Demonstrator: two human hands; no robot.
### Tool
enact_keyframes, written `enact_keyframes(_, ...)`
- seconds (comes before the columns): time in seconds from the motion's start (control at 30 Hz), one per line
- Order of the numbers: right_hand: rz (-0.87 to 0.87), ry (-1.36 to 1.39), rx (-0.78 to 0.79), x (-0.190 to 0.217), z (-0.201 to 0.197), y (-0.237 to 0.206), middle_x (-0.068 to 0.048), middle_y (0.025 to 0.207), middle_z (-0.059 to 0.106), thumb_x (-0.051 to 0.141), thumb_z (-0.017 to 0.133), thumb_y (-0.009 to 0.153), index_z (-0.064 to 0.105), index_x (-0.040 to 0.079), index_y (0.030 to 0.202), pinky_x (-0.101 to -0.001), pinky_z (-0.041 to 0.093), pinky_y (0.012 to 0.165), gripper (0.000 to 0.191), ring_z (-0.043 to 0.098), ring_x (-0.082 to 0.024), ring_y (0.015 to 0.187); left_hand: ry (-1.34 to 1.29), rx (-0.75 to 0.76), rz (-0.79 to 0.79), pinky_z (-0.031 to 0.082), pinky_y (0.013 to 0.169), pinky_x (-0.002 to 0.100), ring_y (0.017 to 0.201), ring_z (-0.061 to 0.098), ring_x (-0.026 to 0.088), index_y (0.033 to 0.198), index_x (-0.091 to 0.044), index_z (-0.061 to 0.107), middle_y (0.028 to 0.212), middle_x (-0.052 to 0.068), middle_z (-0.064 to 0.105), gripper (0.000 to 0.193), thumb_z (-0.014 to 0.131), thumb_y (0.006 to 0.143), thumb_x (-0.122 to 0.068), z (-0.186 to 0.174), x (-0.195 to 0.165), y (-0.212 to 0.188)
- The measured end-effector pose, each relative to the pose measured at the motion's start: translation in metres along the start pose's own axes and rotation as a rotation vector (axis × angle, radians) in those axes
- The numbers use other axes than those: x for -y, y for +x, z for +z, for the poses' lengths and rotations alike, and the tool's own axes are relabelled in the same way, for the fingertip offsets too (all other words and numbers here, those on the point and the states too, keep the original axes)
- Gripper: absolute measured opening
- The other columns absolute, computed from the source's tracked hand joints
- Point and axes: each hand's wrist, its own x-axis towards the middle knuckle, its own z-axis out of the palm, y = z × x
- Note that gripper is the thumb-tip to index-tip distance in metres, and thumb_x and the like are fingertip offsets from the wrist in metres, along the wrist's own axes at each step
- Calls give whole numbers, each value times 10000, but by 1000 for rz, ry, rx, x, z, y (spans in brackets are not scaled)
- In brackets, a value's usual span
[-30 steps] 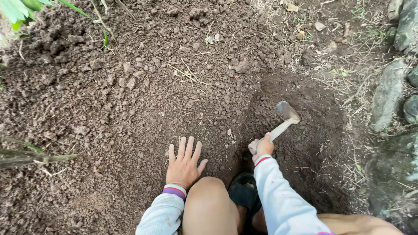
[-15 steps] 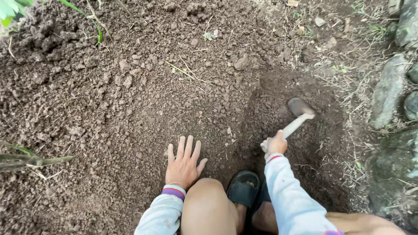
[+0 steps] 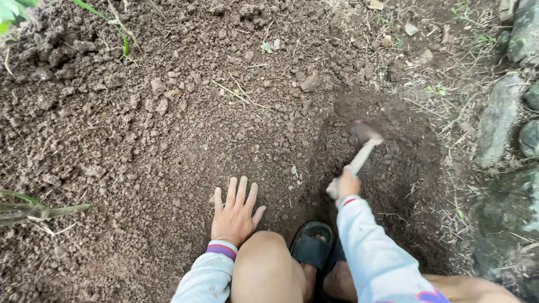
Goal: The person uses a small hand hoe to dig a narrow trench in soil next to a rock border. They repeatedly strike and scrape the ground to deepen the trench while kneeling beside it.
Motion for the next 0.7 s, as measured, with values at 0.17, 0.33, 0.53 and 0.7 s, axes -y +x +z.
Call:
enact_keyframes(0.17,115,-248,6,-7,-17,-3,-68,626,496,493,532,1007,478,137,925,-370,399,359,369,487,-217,424,2,44,1,231,1156,639,1478,317,320,1460,-184,515,1574,104,416,662,546,924,-573,-3,-2,3)
enact_keyframes(0.33,49,228,76,-17,-17,-11,-3,578,312,536,533,1041,383,161,819,-349,283,346,461,331,-179,397,19,-18,7,236,1163,639,1480,324,321,1461,-193,520,1575,110,426,655,545,925,-571,-2,-3,2)
enact_keyframes(0.53,222,271,68,-41,19,-41,-35,607,371,538,541,988,370,182,850,-373,355,392,419,388,-209,436,15,-5,20,239,1156,644,1475,328,329,1456,-186,528,1569,115,431,657,550,925,-572,1,-2,1)
enact_keyframes(0.7,332,245,94,-55,34,-71,-72,726,501,530,536,994,448,127,996,-375,440,481,413,492,-213,570,12,-24,23,240,1159,646,1479,331,328,1455,-183,531,1570,117,433,652,555,928,-566,-1,-2,1)
